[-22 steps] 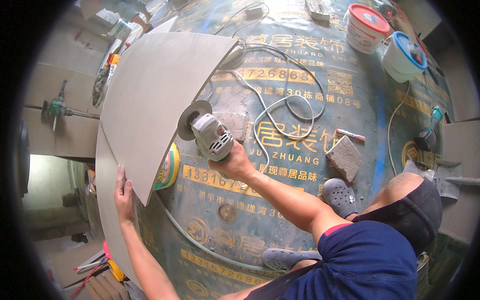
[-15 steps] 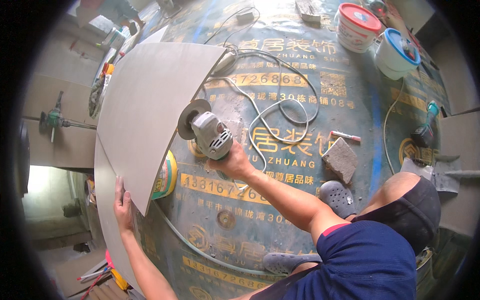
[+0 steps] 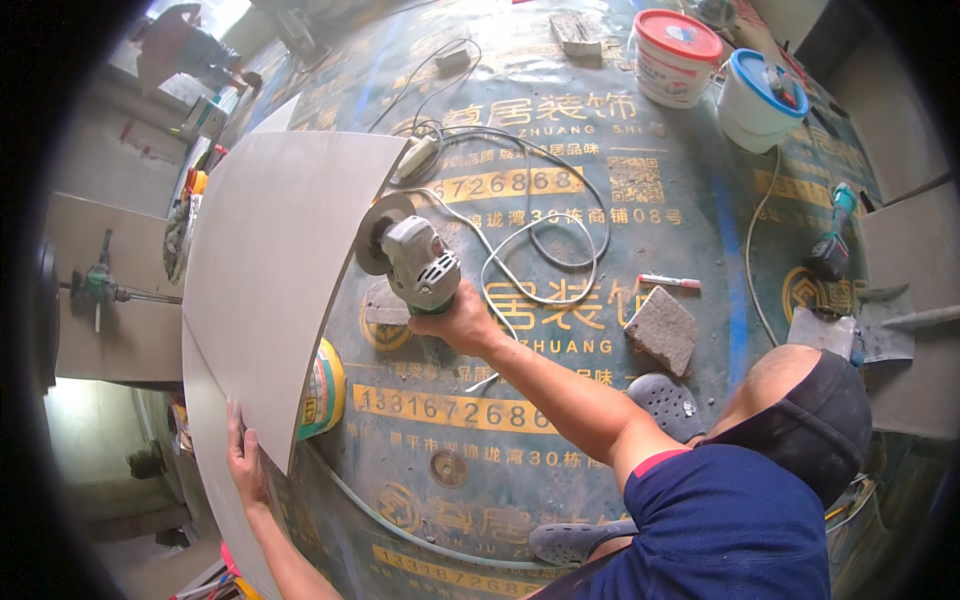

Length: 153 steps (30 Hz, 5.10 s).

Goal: The person uses an angle grinder to cut and shape ceramic tiles on a workshop table, then moves to a wall to measure and fit a tile piece into place.

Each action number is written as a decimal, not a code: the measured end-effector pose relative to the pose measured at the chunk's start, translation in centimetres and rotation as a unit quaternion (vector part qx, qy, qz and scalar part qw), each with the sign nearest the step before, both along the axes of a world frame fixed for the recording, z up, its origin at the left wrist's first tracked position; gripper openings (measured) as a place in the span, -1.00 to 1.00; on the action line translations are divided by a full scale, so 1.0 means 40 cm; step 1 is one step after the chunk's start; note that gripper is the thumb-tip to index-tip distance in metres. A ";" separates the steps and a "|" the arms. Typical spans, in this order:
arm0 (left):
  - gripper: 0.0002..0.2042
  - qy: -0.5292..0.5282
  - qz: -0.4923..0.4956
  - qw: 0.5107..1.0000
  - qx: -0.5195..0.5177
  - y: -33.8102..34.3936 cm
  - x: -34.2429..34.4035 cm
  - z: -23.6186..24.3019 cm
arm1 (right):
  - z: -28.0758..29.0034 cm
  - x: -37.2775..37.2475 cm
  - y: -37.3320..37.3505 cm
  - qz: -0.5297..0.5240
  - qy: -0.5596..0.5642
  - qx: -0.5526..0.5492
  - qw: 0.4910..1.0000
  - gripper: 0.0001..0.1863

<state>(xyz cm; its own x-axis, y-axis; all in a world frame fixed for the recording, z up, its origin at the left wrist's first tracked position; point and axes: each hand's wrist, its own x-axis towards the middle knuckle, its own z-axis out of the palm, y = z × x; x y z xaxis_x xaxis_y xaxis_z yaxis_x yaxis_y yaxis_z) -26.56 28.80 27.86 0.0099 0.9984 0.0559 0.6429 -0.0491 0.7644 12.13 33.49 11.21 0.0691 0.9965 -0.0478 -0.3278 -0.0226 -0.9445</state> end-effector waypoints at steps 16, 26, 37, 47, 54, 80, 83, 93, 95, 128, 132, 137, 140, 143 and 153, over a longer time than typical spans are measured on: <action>-0.47 -0.023 -0.007 1.000 -0.001 -0.001 -0.006 -0.006 | 0.017 0.073 0.067 -0.014 0.084 -0.006 0.996 -0.50; -0.46 -0.016 -0.012 1.000 0.002 0.001 -0.021 -0.008 | 0.018 0.101 0.097 -0.020 0.133 -0.010 0.991 -0.49; -0.43 -0.028 -0.013 1.000 -0.001 0.002 -0.021 -0.016 | 0.006 0.083 0.082 -0.012 0.093 -0.007 0.996 -0.47; -0.45 -0.026 0.003 0.999 -0.018 -0.003 -0.011 -0.004 | 0.002 0.094 0.088 0.000 0.101 -0.015 0.995 -0.52; -0.46 -0.003 -0.005 1.000 -0.010 0.000 -0.009 -0.003 | 0.038 0.050 0.033 0.000 0.012 0.019 1.000 -0.48; -0.54 0.031 0.021 0.999 0.022 -0.010 -0.010 -0.006 | 0.007 -0.155 -0.117 0.036 -0.079 0.067 0.994 -0.47; -0.55 0.093 0.013 0.995 0.033 -0.001 0.000 -0.001 | 0.004 -0.166 -0.135 0.044 -0.095 0.086 0.991 -0.48; -0.52 0.064 0.026 0.997 0.036 -0.007 0.002 0.000 | 0.015 -0.250 -0.192 0.062 -0.110 0.129 0.984 -0.29; -0.51 0.072 0.025 0.997 0.025 -0.012 -0.004 0.000 | 0.030 -0.266 -0.206 0.059 -0.121 0.140 0.981 -0.30; -0.56 0.046 0.032 0.997 0.052 -0.007 -0.003 -0.010 | -0.012 -0.382 -0.273 0.060 -0.211 0.164 0.962 -0.19; -0.55 0.050 0.029 0.997 0.049 -0.004 0.000 -0.010 | -0.013 -0.394 -0.285 0.048 -0.249 0.183 0.950 -0.22; -0.54 0.043 0.037 0.998 0.040 -0.005 0.011 -0.011 | -0.015 -0.400 -0.283 0.043 -0.258 0.193 0.946 -0.26; -0.54 0.042 0.034 0.997 0.048 -0.008 0.002 -0.011 | -0.005 -0.397 -0.288 0.035 -0.260 0.198 0.944 -0.26; -0.54 0.057 0.038 0.996 0.048 -0.009 0.007 -0.007 | 0.002 -0.390 -0.289 0.030 -0.250 0.187 0.950 -0.25; -0.54 0.060 0.031 0.997 0.048 -0.006 -0.002 -0.009 | -0.004 -0.380 -0.273 0.055 -0.181 0.145 0.971 -0.25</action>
<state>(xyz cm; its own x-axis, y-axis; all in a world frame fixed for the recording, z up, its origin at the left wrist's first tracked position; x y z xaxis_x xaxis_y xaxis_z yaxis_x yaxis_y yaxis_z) -26.64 28.57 27.51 -0.0392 0.9875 0.1527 0.7329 -0.0754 0.6761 -3.07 22.55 11.05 -0.0789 0.9669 0.2425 0.0170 0.2446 -0.9695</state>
